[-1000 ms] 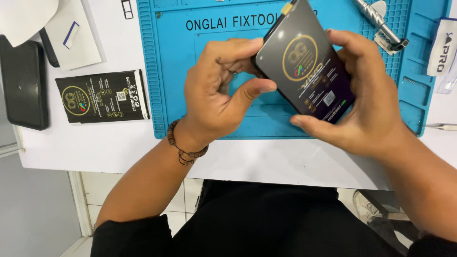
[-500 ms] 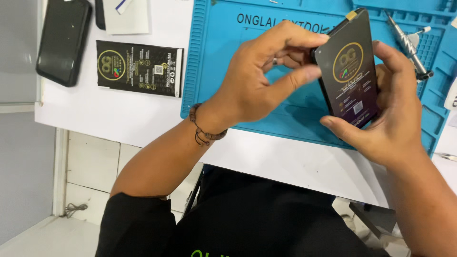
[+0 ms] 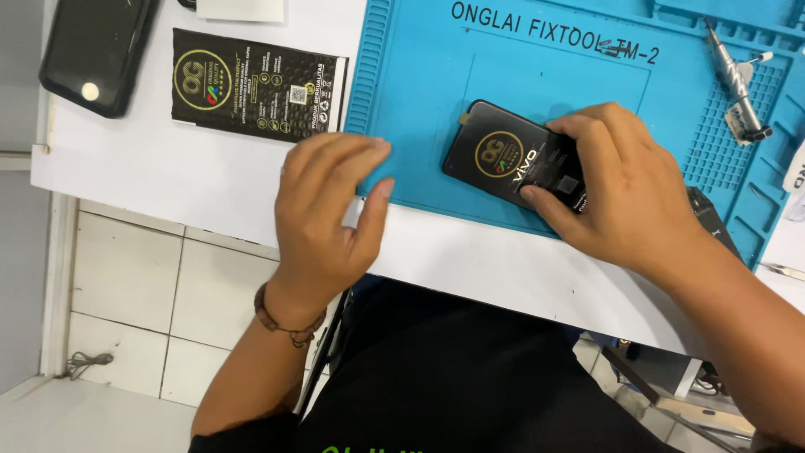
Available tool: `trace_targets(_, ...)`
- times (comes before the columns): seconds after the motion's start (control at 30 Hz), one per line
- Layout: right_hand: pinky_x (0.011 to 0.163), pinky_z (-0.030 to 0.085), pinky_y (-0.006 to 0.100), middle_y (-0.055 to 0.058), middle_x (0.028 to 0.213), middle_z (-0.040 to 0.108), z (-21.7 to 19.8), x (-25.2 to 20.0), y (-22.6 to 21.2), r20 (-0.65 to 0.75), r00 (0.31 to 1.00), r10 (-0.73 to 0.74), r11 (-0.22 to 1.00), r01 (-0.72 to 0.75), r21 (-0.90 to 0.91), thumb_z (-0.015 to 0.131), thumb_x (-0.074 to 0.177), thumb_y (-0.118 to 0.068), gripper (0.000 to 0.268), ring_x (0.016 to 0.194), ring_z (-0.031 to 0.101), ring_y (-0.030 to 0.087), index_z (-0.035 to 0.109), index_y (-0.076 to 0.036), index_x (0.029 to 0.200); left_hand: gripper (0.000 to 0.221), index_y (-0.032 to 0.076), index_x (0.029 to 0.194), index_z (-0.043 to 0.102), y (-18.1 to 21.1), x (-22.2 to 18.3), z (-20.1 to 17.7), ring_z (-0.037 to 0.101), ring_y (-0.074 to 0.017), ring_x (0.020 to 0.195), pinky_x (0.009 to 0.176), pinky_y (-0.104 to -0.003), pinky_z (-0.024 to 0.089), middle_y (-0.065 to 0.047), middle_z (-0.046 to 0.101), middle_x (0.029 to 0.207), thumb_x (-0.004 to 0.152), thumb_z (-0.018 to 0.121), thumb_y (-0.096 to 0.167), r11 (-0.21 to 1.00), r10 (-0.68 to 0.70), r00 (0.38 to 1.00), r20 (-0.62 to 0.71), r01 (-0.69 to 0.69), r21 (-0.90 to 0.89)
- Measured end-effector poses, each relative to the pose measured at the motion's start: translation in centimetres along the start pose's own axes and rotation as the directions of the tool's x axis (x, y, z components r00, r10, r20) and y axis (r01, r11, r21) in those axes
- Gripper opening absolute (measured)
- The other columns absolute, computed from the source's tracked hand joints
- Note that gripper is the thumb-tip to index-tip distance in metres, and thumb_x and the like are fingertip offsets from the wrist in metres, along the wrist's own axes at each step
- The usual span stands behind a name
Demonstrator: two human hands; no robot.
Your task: The person snaps the back cover onto a smartphone, inserts the SIM tray, and applies a clear screen protector.
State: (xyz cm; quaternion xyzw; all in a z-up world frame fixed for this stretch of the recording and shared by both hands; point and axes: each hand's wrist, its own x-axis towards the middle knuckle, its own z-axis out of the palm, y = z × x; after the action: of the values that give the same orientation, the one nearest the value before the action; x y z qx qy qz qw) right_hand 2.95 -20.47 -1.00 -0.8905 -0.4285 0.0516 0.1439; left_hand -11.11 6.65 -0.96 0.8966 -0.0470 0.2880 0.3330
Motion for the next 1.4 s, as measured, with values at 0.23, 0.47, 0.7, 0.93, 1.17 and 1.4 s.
trace_targets(0.23, 0.088, 0.051, 0.049, 0.022, 0.115, 0.06, -1.5, 1.3, 1.0, 0.041, 0.97, -0.24, 0.962, 0.244, -0.123, 0.076, 0.094, -0.045, 0.066, 0.099, 0.06, 0.039, 0.062, 0.006, 0.134, 0.015, 0.0, 0.109, 0.071, -0.6, -1.9, 1.9, 0.063, -0.0328, 0.108, 0.101, -0.052, 0.052, -0.015, 0.069, 0.112, 0.1, 0.061, 0.008, 0.987, 0.106, 0.994, -0.01, -0.104, 0.119)
trace_targets(0.47, 0.085, 0.057, 0.044, 0.011, 0.116, 0.068, -2.9, 8.6, -0.2, 0.166, 0.891, -0.422, 0.889, 0.443, -0.114, 0.069, 0.101, -0.023, 0.032, 0.104, 0.066, 0.034, 0.072, -0.008, 0.128, 0.017, -0.003, 0.104, 0.072, -0.6, -1.4, 1.8, 0.065, -0.0331, 0.102, 0.097, -0.052, 0.054, -0.018, 0.07, 0.109, 0.101, 0.061, 0.009, 0.969, 0.18, 0.983, 0.029, -0.182, 0.165)
trace_targets(0.7, 0.071, 0.057, 0.043, 0.001, 0.102, 0.065, -1.3, 13.4, -0.8, 0.509, 0.798, -0.323, 0.908, 0.412, -0.071, 0.067, 0.089, -0.021, 0.013, 0.091, 0.068, 0.028, 0.072, -0.022, 0.101, 0.018, -0.003, 0.1, 0.073, -0.5, -1.3, 1.7, 0.065, -0.032, 0.1, 0.098, -0.05, 0.052, -0.017, 0.07, 0.105, 0.1, 0.059, 0.007, 0.976, 0.147, 0.989, 0.031, -0.15, 0.156)
trace_targets(0.93, 0.068, 0.049, 0.042, -0.004, 0.099, 0.065, -1.6, 14.5, -3.1, 0.647, 0.756, -0.096, 0.924, 0.309, -0.224, 0.059, 0.085, -0.015, 0.021, 0.078, 0.066, 0.027, 0.072, -0.025, 0.099, 0.019, -0.002, 0.1, 0.072, -0.3, -1.1, 1.9, 0.065, -0.0327, 0.099, 0.099, -0.049, 0.051, -0.017, 0.071, 0.105, 0.102, 0.057, 0.01, 0.971, 0.155, 0.987, 0.051, -0.162, 0.177)
trace_targets(1.17, 0.074, 0.045, 0.038, -0.005, 0.084, 0.065, 0.0, 14.6, -1.7, 0.563, 0.767, -0.308, 0.93, 0.368, 0.008, 0.058, 0.071, 0.001, 0.026, 0.084, 0.06, 0.022, 0.065, -0.02, 0.085, 0.017, -0.002, 0.101, 0.071, -0.3, -1.3, 1.9, 0.064, -0.0335, 0.1, 0.1, -0.05, 0.051, -0.017, 0.069, 0.106, 0.102, 0.059, 0.01, 0.973, 0.138, 0.987, 0.08, -0.15, 0.177)
trace_targets(1.4, 0.062, 0.051, 0.04, 0.001, 0.077, 0.057, -1.7, 12.1, -1.7, 0.394, 0.78, -0.487, 0.818, 0.565, -0.107, 0.062, 0.082, 0.005, 0.018, 0.081, 0.06, 0.026, 0.06, -0.012, 0.081, 0.012, -0.002, 0.102, 0.07, -0.5, -1.3, 1.9, 0.064, -0.0337, 0.1, 0.098, -0.051, 0.052, -0.017, 0.069, 0.107, 0.099, 0.062, 0.007, 0.978, 0.137, 0.988, 0.069, -0.146, 0.147)
